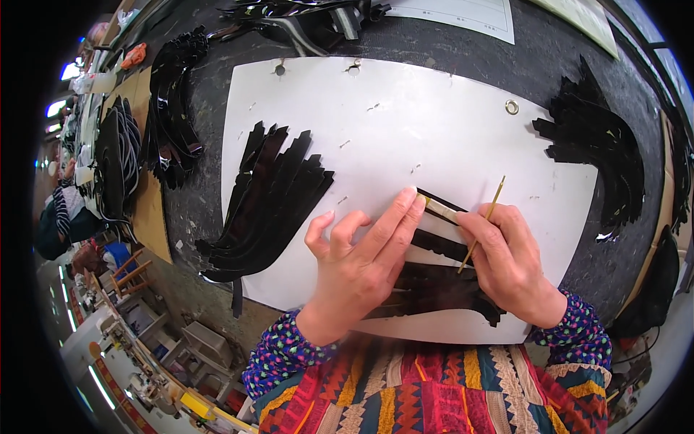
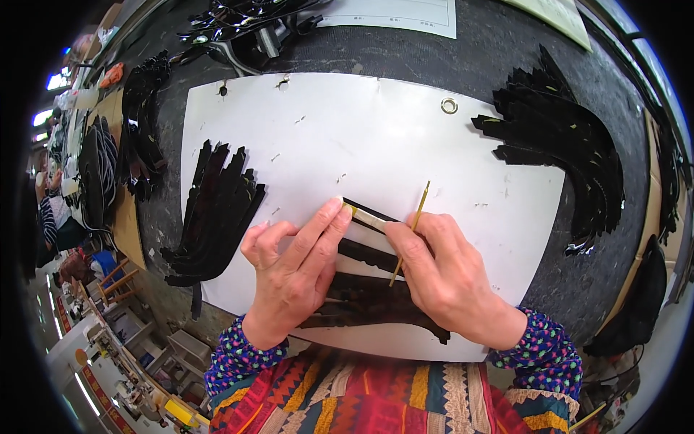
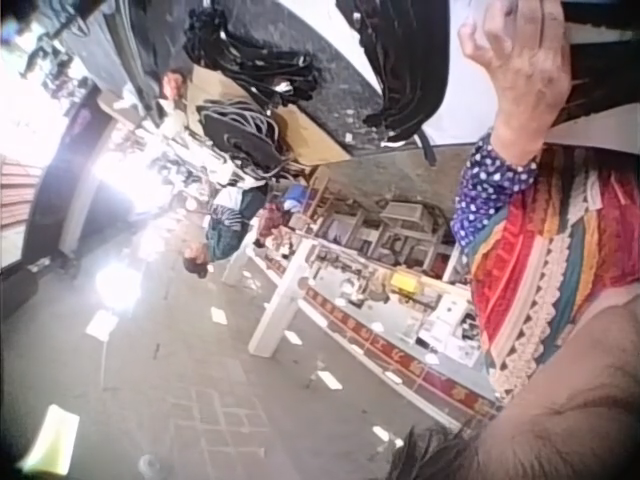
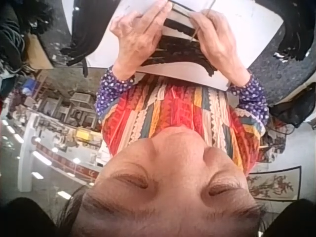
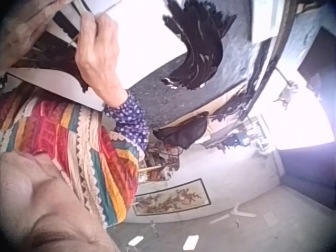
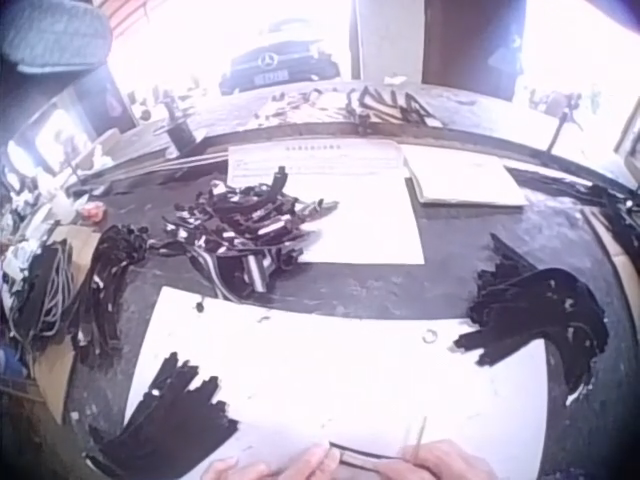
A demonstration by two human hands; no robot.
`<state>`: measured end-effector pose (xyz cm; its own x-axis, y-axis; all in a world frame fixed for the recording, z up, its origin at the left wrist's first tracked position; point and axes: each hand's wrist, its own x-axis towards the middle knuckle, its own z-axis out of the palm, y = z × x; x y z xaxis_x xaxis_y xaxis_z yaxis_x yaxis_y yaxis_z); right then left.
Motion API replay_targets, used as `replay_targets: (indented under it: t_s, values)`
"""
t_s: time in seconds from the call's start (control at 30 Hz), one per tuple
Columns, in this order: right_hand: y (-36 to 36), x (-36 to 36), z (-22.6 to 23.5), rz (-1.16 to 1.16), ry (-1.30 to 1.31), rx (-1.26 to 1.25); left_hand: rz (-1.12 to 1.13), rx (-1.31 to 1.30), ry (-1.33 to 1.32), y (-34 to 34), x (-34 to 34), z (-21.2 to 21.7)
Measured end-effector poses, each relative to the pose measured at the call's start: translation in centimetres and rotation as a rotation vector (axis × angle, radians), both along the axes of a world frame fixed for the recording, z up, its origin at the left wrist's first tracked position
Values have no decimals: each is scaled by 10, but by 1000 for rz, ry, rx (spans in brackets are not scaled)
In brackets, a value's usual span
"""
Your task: Applying adhesive to small black shoe components using a wooden applicator stick on a workbench.
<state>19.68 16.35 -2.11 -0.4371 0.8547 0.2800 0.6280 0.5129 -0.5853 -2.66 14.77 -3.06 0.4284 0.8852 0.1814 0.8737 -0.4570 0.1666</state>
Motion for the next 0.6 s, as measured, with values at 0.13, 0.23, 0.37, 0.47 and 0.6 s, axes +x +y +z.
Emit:
replay_targets:
  t_s: [0.13, 0.23, 0.37, 0.47, 0.6]
  values:
    - [-1, 2, 0, -8, -1, -1, 7, -14, 4, 1, 1, 1]
    - [-2, 2, 1, -31, -21, 2, -42, -6, -5, 3, 0, 1]
    - [-1, 1, 1, -38, -6, 10, -52, 0, 34, 3, -1, -1]
    - [-2, 2, 0, -35, -8, 16, -53, 19, 43, 4, -1, -1]
    - [-2, 0, -1, -35, -21, 33, -50, 48, -9, 4, -2, -7]
